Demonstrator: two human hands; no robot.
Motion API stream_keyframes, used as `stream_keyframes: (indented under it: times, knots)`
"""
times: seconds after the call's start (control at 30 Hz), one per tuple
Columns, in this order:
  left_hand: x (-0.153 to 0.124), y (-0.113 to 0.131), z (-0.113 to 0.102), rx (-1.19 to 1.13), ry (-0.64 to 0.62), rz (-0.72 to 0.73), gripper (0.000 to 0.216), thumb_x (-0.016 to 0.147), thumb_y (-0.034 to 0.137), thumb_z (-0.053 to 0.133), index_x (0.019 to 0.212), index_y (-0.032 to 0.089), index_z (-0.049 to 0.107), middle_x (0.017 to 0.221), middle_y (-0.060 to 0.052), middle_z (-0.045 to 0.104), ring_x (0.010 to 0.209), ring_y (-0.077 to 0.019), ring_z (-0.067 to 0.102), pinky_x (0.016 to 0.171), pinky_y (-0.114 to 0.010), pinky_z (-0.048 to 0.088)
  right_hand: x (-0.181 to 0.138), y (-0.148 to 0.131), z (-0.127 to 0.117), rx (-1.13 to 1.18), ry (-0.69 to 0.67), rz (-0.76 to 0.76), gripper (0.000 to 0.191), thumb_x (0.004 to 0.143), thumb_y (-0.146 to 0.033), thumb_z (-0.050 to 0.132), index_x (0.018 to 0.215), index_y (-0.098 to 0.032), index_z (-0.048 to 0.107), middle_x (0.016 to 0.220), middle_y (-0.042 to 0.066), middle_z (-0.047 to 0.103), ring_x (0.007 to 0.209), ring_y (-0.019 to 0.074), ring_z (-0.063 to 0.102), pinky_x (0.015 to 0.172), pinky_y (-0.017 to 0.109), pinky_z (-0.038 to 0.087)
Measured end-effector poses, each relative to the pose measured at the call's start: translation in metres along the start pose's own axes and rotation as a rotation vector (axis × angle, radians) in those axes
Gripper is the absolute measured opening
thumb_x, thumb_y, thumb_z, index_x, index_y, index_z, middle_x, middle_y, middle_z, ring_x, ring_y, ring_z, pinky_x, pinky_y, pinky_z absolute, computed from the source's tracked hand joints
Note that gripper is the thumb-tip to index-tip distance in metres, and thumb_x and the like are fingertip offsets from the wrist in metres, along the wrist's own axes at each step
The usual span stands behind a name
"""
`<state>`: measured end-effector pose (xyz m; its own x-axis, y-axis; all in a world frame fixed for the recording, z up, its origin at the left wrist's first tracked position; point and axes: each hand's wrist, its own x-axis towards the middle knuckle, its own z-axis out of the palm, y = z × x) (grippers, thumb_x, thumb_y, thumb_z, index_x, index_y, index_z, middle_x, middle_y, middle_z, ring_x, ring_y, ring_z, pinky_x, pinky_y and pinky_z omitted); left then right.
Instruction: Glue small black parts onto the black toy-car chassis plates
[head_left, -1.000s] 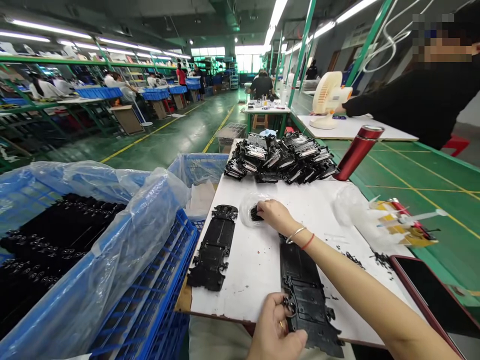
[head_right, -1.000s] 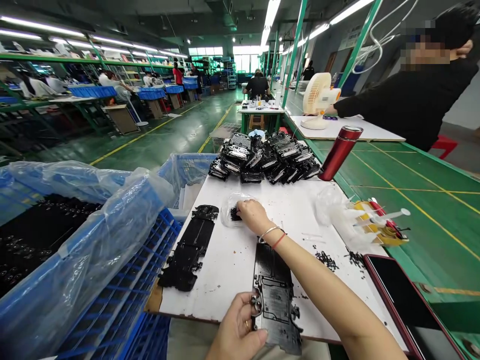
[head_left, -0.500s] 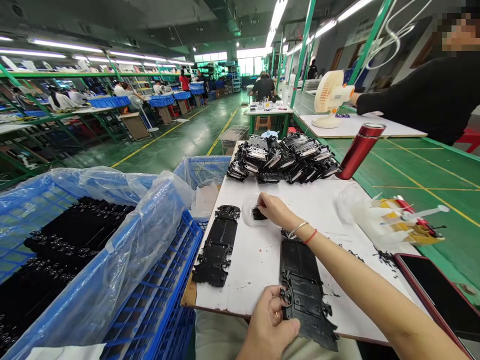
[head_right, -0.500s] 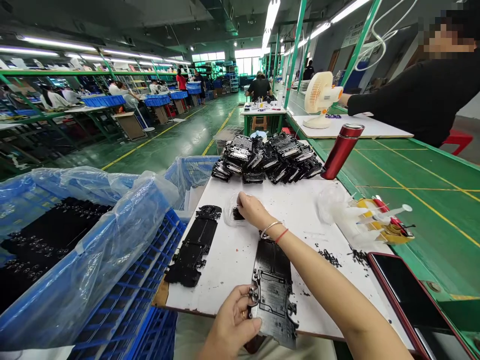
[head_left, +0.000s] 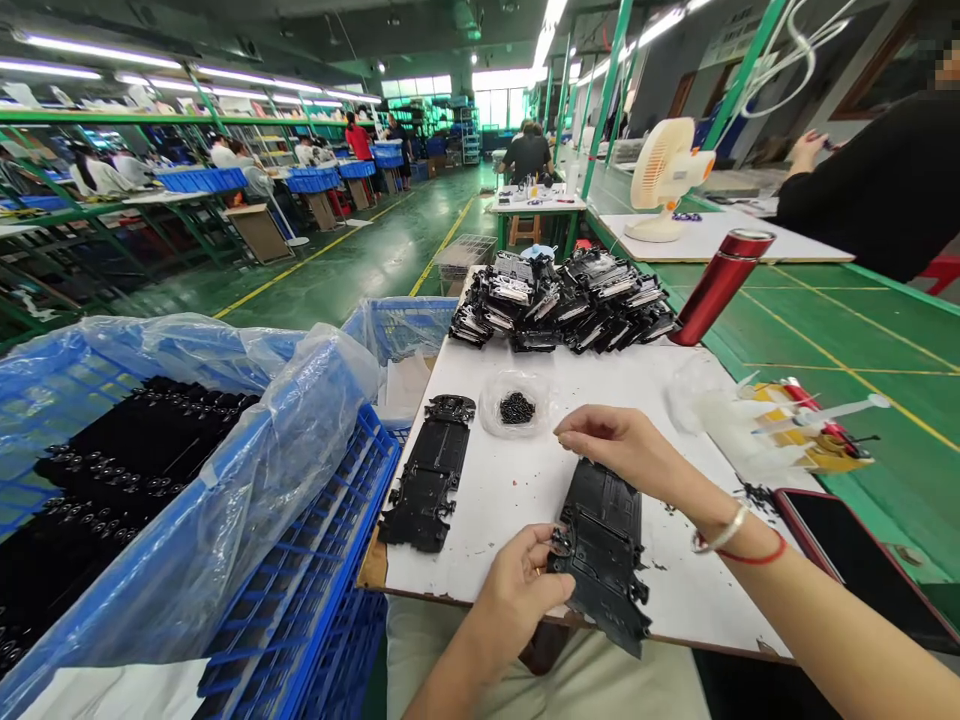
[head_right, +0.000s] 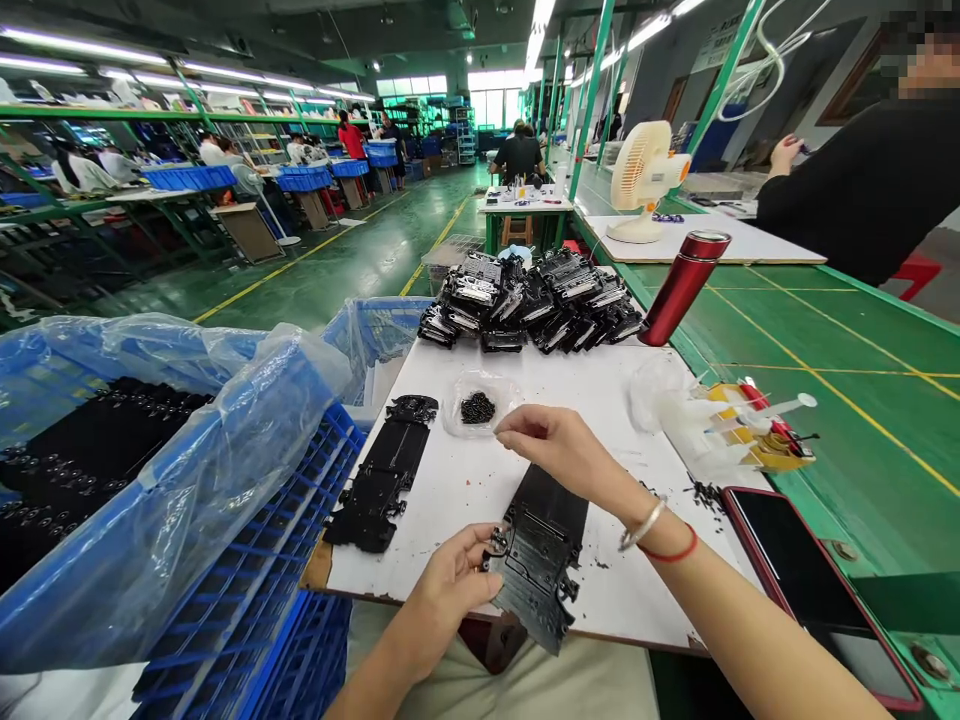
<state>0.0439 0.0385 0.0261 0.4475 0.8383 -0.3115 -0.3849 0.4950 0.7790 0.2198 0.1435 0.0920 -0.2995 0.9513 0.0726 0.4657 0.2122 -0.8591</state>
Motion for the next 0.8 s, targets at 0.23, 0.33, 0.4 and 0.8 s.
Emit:
stream_keyframes:
  times: [0.23,0.33,0.4,0.8]
  knots:
    - [0.013,-0.006,-0.005,0.019,-0.031,0.018,0.042,0.071,0.020,0.069,0.111,0.011,0.062,0.095,-0.007,0.071,0.083,-0.0148,0.061,0.080,-0.027,0.046,-0.049,0.003,-0.004,0.085,-0.137,0.163,0.023,0.080,-0.039,0.065,0.082,-0.016,0.065,0.074,0.001,0.065,0.066,0.0122,0.055,0.059,0.025,0.043]
    - [0.015,-0.009,-0.006,0.027,-0.032,0.042,0.043,0.073,0.022,0.068,0.114,0.011,0.060,0.098,-0.008,0.071,0.086,-0.0163,0.062,0.082,-0.028,0.046,-0.058,0.009,-0.002,0.118,-0.156,0.194,0.030,0.080,-0.041,0.066,0.098,-0.017,0.067,0.085,0.004,0.072,0.076,0.0162,0.063,0.065,0.026,0.048]
    - [0.015,-0.011,-0.007,0.037,-0.026,0.051,0.044,0.075,0.023,0.068,0.116,0.012,0.059,0.100,-0.008,0.071,0.090,-0.0175,0.063,0.084,-0.029,0.047,-0.062,0.011,-0.001,0.061,-0.155,0.184,0.031,0.081,-0.042,0.064,0.099,-0.018,0.069,0.089,0.005,0.074,0.080,0.0188,0.066,0.068,0.028,0.050]
    - [0.011,-0.019,-0.005,0.203,0.069,0.123,0.045,0.079,0.020,0.060,0.122,0.011,0.048,0.082,-0.001,0.063,0.075,-0.0111,0.054,0.070,-0.023,0.044,-0.072,0.022,0.008,-0.547,-0.119,-0.444,0.010,0.094,-0.020,0.053,0.095,-0.018,0.063,0.087,0.004,0.066,0.078,0.0137,0.063,0.068,0.024,0.050]
